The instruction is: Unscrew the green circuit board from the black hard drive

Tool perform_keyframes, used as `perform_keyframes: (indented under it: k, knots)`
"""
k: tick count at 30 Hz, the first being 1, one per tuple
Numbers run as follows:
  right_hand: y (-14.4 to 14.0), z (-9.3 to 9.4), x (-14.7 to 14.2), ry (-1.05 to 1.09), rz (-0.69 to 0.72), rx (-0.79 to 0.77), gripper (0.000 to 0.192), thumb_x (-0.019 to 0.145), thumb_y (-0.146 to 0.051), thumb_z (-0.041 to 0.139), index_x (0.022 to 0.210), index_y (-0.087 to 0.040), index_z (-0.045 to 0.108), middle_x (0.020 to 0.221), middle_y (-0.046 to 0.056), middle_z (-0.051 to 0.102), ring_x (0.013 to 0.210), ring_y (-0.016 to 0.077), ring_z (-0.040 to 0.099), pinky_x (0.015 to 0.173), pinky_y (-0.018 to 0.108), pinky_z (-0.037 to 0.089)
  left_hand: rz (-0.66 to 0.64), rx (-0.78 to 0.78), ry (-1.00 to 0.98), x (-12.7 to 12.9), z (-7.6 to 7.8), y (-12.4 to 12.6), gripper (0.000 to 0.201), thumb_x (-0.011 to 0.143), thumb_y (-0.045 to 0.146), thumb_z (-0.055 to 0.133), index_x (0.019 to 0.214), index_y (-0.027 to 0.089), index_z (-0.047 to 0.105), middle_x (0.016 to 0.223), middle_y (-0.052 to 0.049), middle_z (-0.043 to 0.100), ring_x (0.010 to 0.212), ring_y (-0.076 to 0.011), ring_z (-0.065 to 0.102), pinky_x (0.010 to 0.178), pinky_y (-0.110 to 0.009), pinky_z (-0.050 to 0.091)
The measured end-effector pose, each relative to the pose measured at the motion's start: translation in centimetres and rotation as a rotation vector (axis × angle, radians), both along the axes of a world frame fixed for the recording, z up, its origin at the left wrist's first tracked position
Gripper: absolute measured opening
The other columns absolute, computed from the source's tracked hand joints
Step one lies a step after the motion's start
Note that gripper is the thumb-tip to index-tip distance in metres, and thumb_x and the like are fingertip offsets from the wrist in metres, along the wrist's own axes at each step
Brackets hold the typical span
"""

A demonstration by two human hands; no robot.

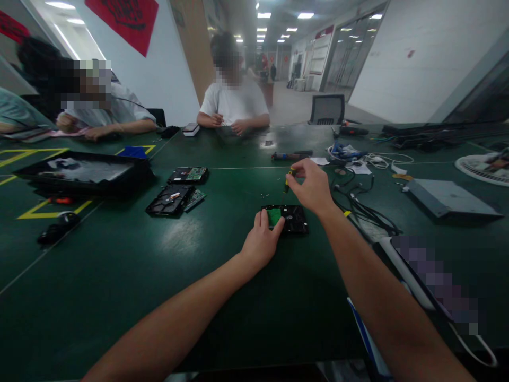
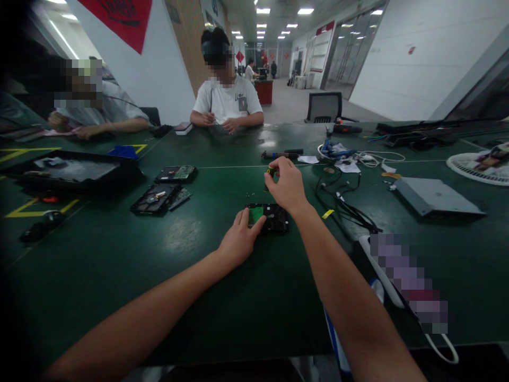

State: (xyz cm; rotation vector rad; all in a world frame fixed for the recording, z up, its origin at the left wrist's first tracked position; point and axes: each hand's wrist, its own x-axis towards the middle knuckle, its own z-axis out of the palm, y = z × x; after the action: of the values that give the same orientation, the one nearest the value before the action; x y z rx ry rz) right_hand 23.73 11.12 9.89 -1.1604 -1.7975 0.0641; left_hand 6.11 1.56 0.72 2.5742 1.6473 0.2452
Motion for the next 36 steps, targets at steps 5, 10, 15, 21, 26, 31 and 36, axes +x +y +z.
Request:
perform_keyframes:
  k: [5,10,15,21,26,31,36]
  knots:
    - [0.03,-0.05,0.07,0.024,0.049,-0.026,0.015,0.089,-0.029,0.065,0.102,-0.024,0.063,0.1,0.007,0.07,0.089,0.0239,0.068,0.085,0.044,0.057,-0.002,-0.008,0.004,-0.01,0.14,-0.03,0.062,0.099,0.012,0.046,0.157,0.032,0.034,0.165,-0.02,0.022,0.153,-0.0444,0.02,0.105,-0.053,0.049]
    - [-0.14,0.21,0.09,-0.015,0.025,0.002,0.016,0.085,-0.023,0.065,0.101,-0.023,0.063,0.101,0.008,0.068,0.092,0.0245,0.067,0.088,0.044,0.055,-0.01,-0.003,0.018,-0.06,0.09,0.04,0.064,0.099,0.011,0.047,0.158,0.032,0.034,0.165,-0.019,0.024,0.153,-0.0426,0.022,0.108,-0.054,0.046]
    - [-0.17,0.29,0.05,0.032,0.016,-0.034,0.015,0.086,-0.03,0.068,0.096,-0.023,0.06,0.095,0.006,0.07,0.085,0.023,0.068,0.081,0.041,0.057,-0.004,0.008,0.003,-0.05,0.03,0.03,0.064,0.098,0.011,0.048,0.157,0.031,0.034,0.164,-0.02,0.025,0.153,-0.0433,0.021,0.107,-0.054,0.047]
    - [-0.18,0.35,0.11,-0.002,0.039,-0.022,0.012,0.087,-0.027,0.066,0.098,-0.024,0.062,0.098,0.006,0.07,0.088,0.0233,0.068,0.084,0.043,0.057,-0.003,0.002,0.007,-0.1,0.14,-0.04,0.063,0.098,0.012,0.047,0.156,0.033,0.035,0.164,-0.019,0.024,0.153,-0.0435,0.022,0.106,-0.053,0.048]
    - [-0.2,0.22,-0.02,0.048,0.008,-0.048,0.016,0.086,-0.032,0.07,0.095,-0.024,0.059,0.093,0.006,0.071,0.084,0.023,0.068,0.079,0.042,0.058,-0.006,0.005,0.012,-0.1,0.05,0.0,0.063,0.098,0.012,0.047,0.157,0.032,0.035,0.164,-0.019,0.024,0.152,-0.0426,0.022,0.109,-0.054,0.045]
    - [-0.17,0.12,-0.09,-0.001,0.076,-0.017,0.014,0.089,-0.029,0.066,0.1,-0.023,0.062,0.098,0.006,0.07,0.087,0.0218,0.068,0.082,0.04,0.058,-0.012,0.031,0.018,-0.11,-0.12,0.03,0.063,0.098,0.011,0.047,0.157,0.032,0.035,0.163,-0.02,0.026,0.151,-0.0429,0.024,0.109,-0.054,0.045]
    - [-0.17,0.09,-0.12,0.035,-0.001,-0.036,0.019,0.084,-0.031,0.072,0.095,-0.023,0.057,0.098,0.007,0.07,0.087,0.0236,0.067,0.081,0.043,0.057,-0.008,0.032,0.012,-0.13,-0.18,0.04,0.063,0.098,0.012,0.047,0.157,0.032,0.035,0.163,-0.019,0.026,0.151,-0.0433,0.024,0.108,-0.053,0.046]
